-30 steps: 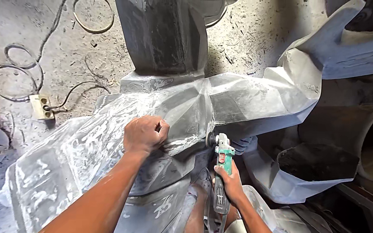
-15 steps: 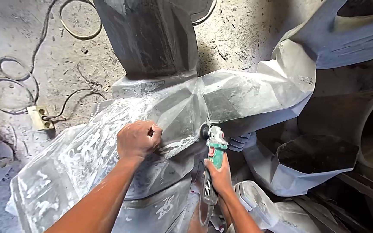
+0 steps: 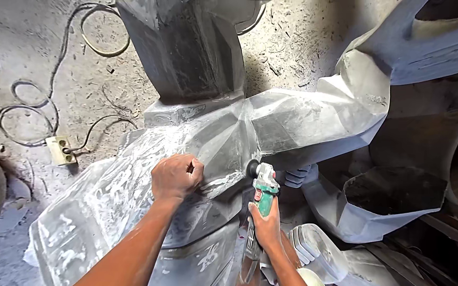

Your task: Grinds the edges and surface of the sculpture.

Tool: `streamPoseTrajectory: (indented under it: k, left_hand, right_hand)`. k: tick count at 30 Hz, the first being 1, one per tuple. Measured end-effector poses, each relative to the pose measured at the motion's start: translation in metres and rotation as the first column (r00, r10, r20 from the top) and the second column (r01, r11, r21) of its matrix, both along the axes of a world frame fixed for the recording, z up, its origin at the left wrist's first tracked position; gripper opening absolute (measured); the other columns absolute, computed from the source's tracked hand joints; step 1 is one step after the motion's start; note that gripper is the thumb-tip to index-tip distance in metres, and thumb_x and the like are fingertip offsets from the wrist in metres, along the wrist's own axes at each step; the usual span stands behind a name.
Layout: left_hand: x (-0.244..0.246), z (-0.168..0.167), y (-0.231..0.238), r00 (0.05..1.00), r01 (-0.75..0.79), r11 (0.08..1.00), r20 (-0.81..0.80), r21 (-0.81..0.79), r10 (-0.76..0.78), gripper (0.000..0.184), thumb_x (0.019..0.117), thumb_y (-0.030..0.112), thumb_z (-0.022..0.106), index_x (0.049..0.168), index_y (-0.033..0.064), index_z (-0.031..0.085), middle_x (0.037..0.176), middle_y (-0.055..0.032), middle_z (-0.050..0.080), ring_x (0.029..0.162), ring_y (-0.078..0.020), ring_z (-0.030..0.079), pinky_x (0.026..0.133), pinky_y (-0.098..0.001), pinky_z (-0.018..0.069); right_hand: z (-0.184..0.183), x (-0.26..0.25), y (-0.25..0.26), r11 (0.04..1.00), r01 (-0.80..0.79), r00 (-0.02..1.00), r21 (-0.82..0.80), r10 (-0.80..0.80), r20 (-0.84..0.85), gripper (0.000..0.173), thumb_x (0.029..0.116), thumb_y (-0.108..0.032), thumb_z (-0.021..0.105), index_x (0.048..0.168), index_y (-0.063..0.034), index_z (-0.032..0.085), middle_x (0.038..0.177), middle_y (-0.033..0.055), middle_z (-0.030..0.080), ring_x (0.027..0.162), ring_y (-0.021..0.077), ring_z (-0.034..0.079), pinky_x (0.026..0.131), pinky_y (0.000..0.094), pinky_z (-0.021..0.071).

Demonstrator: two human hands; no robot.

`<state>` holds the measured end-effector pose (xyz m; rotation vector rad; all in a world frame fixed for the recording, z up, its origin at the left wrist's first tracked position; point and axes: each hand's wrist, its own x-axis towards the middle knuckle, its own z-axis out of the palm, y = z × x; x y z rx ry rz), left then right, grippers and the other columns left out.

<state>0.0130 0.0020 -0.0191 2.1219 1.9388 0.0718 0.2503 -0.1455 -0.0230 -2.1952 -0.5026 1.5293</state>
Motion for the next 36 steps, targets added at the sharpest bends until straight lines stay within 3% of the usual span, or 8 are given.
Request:
streamPoseTrajectory:
  k: [3, 6, 9, 16, 20, 24, 29, 36]
  left_hand:
    - [0.001, 0.001, 0.0, 1.0, 0.002, 1.0, 0.012, -0.014, -0.002, 0.044, 0.0948, 0.034, 0.038, 0.062, 0.0088, 0.051, 0.063, -0.012, 0.059, 0.065, -0.0335, 0.064, 0.055, -0.0536, 0.043]
    - [0.001, 0.0, -0.002, 1.0, 0.004, 1.0, 0.007, -0.023, -0.004, 0.043, 0.0949, 0.034, 0.038, 0.062, 0.009, 0.051, 0.063, -0.0116, 0.059, 0.065, -0.0332, 0.064, 0.056, -0.0533, 0.0428]
    - [-0.001, -0.001, -0.001, 1.0, 0.003, 1.0, 0.008, -0.019, -0.003, 0.043, 0.0946, 0.035, 0.039, 0.062, 0.0098, 0.05, 0.063, -0.0103, 0.058, 0.065, -0.0314, 0.064, 0.056, -0.0526, 0.0422]
    - [0.0, 0.0, 0.0, 1.0, -0.002, 1.0, 0.018, -0.021, 0.003, 0.042, 0.0935, 0.035, 0.04, 0.061, 0.0096, 0.051, 0.063, -0.0105, 0.059, 0.065, -0.0317, 0.064, 0.056, -0.0526, 0.0431]
    - [0.0, 0.001, -0.001, 1.0, -0.001, 0.999, 0.015, -0.036, 0.002, 0.042, 0.0942, 0.034, 0.04, 0.062, 0.0094, 0.051, 0.064, -0.0109, 0.059, 0.066, -0.0321, 0.065, 0.057, -0.0521, 0.0438]
    - [0.0, 0.0, -0.001, 1.0, -0.001, 1.0, 0.014, -0.02, 0.001, 0.043, 0.094, 0.035, 0.04, 0.061, 0.0101, 0.05, 0.062, -0.0095, 0.058, 0.064, -0.0307, 0.064, 0.056, -0.0511, 0.0431]
    - [0.001, 0.0, 0.0, 1.0, -0.007, 1.0, 0.026, -0.01, 0.007, 0.041, 0.0926, 0.035, 0.042, 0.06, 0.01, 0.05, 0.061, -0.0094, 0.057, 0.063, -0.0307, 0.063, 0.055, -0.051, 0.0426]
    - [0.002, 0.004, 0.0, 0.999, -0.006, 0.999, 0.048, -0.046, 0.008, 0.041, 0.093, 0.034, 0.043, 0.061, 0.0097, 0.052, 0.063, -0.0104, 0.059, 0.066, -0.0317, 0.065, 0.057, -0.052, 0.0438]
  right_hand:
    - [0.0, 0.009, 0.001, 1.0, -0.008, 0.999, -0.026, 0.007, -0.034, 0.082, 0.0843, -0.038, 0.079, 0.146, -0.0009, 0.04, 0.107, 0.0135, 0.068, 0.08, 0.0181, 0.073, 0.072, 0.0388, 0.0652]
    - [-0.004, 0.017, 0.032, 0.999, 0.038, 0.993, -0.004, -0.038, -0.109, 0.07, 0.0853, -0.033, 0.081, 0.139, -0.0057, 0.046, 0.099, 0.013, 0.07, 0.073, 0.0205, 0.073, 0.067, 0.0396, 0.0657]
    - [-0.011, 0.029, 0.06, 1.0, 0.006, 0.987, -0.011, -0.008, -0.16, 0.065, 0.0874, -0.037, 0.08, 0.138, -0.0103, 0.048, 0.095, 0.0131, 0.071, 0.072, 0.0238, 0.073, 0.067, 0.0422, 0.0651]
    - [-0.014, 0.043, 0.032, 0.994, 0.107, 0.968, -0.016, -0.108, -0.225, 0.069, 0.0864, -0.028, 0.079, 0.14, -0.0034, 0.045, 0.102, 0.0182, 0.069, 0.074, 0.0273, 0.073, 0.065, 0.0424, 0.066]
    - [-0.014, 0.042, 0.043, 0.999, 0.045, 0.981, -0.017, -0.047, -0.186, 0.07, 0.085, -0.031, 0.08, 0.141, -0.007, 0.046, 0.102, 0.0158, 0.07, 0.077, 0.0251, 0.074, 0.068, 0.0415, 0.066]
    - [-0.022, 0.041, 0.055, 0.996, 0.085, 0.969, -0.011, -0.086, -0.232, 0.066, 0.088, -0.033, 0.079, 0.14, -0.0085, 0.046, 0.097, 0.0183, 0.071, 0.072, 0.0293, 0.074, 0.066, 0.0444, 0.0657]
    - [-0.012, 0.046, 0.03, 0.992, 0.124, 0.958, -0.033, -0.128, -0.258, 0.072, 0.0874, -0.027, 0.078, 0.144, -0.0023, 0.041, 0.106, 0.0194, 0.068, 0.075, 0.0285, 0.073, 0.066, 0.0435, 0.0659]
    - [-0.015, 0.044, 0.057, 0.995, 0.094, 0.96, -0.03, -0.099, -0.263, 0.063, 0.0904, -0.028, 0.076, 0.141, -0.0061, 0.044, 0.098, 0.02, 0.07, 0.074, 0.0305, 0.073, 0.066, 0.0448, 0.0656]
